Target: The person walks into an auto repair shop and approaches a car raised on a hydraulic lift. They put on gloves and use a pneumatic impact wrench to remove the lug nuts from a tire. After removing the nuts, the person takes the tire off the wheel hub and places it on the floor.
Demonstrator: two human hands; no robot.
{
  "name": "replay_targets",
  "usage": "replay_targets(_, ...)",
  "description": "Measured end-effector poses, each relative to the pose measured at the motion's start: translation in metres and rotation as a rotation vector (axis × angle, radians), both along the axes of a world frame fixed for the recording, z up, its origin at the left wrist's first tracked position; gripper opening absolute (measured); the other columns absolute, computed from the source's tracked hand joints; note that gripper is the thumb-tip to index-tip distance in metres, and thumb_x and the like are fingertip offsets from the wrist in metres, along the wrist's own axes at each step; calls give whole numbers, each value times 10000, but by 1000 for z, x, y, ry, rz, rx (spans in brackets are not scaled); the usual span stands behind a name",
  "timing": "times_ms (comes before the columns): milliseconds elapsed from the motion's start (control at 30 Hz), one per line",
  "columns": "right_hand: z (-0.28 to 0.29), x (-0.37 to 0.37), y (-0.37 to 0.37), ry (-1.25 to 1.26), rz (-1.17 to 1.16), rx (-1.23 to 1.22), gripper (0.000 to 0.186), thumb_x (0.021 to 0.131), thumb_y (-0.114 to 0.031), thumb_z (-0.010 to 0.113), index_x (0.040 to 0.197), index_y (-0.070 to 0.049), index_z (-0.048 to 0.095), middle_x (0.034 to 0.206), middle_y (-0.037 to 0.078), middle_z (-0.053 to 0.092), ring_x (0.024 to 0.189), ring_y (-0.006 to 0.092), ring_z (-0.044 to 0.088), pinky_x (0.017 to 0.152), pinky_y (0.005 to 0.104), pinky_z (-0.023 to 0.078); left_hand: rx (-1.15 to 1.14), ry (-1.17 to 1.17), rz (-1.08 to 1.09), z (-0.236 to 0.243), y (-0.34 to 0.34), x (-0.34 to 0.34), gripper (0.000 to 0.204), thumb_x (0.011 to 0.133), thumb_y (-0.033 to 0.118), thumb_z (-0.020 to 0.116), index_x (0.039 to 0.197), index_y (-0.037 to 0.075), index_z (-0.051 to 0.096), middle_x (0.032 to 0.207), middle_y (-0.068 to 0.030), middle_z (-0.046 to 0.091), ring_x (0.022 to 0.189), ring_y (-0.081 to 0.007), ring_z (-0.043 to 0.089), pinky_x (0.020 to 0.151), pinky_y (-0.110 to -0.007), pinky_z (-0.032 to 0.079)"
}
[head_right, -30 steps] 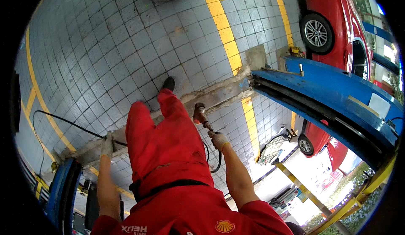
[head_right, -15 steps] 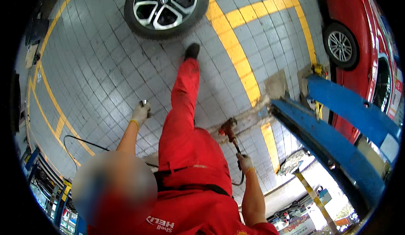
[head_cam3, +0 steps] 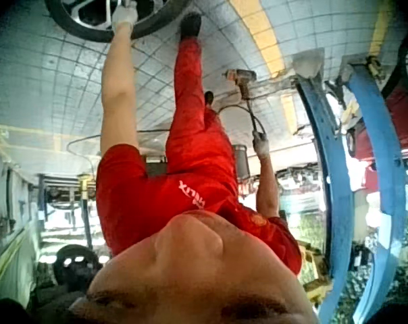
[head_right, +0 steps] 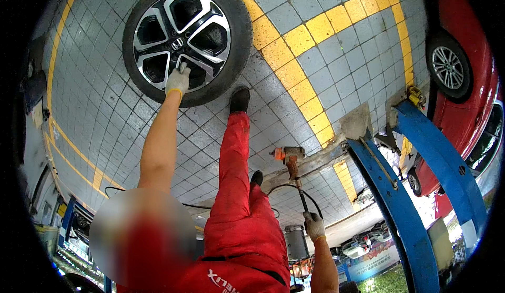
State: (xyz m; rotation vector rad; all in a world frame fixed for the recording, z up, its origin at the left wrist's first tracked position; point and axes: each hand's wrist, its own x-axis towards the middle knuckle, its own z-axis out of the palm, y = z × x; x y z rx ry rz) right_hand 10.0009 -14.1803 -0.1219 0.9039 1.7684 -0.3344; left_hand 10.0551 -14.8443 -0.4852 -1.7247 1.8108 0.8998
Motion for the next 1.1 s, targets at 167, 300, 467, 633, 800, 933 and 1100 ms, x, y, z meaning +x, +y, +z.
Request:
replay_targets(167, -24, -56, -50, 37, -121, 2, 275, 998, -339, 732, 1021, -70, 679, 639, -28, 538, 494, 80, 448, 441, 267, 336, -29, -91, -40, -55, -35, -27, 520, 1013, 454, 567, 1334, 48, 619, 1305, -257, 688, 1240, -434, 644, 1052, -519, 499)
replay_targets(300, -33, -84, -82, 102, -183, -16, 262, 1007, -332, 719, 1046, -78, 667, 652, -36, 521, 501, 76, 440, 441, 255, 326, -47, -133, -97, -65, -43, -51, 493, 1018, 427, 568, 1316, 38, 625, 1289, -257, 696, 1224, -432, 654, 1042, -509, 511)
replay_targets(467, -36, -124, -103, 160, -171, -38, 256, 1017, -278, 708, 1125, -48, 677, 677, -36, 531, 505, 74, 437, 444, 246, 339, -93, -69, -43, -55, -44, -33, 602, 963, 456, 622, 1401, 45, 589, 1304, -260, 689, 1262, -436, 627, 1082, -499, 483)
replay_targets(633, -35, -143, -76, 196, 19, -89, 342, 1011, -344, 688, 1128, -23, 688, 687, -13, 560, 505, 93, 456, 450, 279, 353, -7, -65, -24, 23, -2, -25, 758, 895, 453, 706, 1492, 24, 518, 1371, -312, 632, 1293, -468, 596, 1091, -509, 466)
replay_targets(800, -49, -186, -71, 319, -27, -79, 381, 993, -309, 715, 1193, 13, 687, 772, 20, 617, 562, 115, 507, 487, 292, 406, 170, -48, -130, 73, 55, 103, 739, 916, 508, 681, 1407, -31, 562, 1352, -309, 646, 1292, -484, 586, 1074, -516, 468)
replay_targets(933, -67, -232, -32, 426, -21, -206, 369, 996, -235, 712, 1246, 32, 664, 806, 31, 632, 576, 123, 520, 501, 298, 426, 373, -126, -83, 116, 97, 213, 629, 949, 460, 682, 1298, -60, 625, 1251, -278, 699, 1093, -415, 694, 970, -472, 536)
replay_targets(1100, -86, -261, 21, 452, -109, -315, 395, 988, -219, 715, 1268, 52, 648, 822, 51, 637, 626, 126, 544, 563, 311, 451, 413, -33, 242, 219, 150, 192, 464, 970, 341, 705, 1250, -24, 652, 1050, -118, 706, 736, -201, 672, 617, -335, 568)
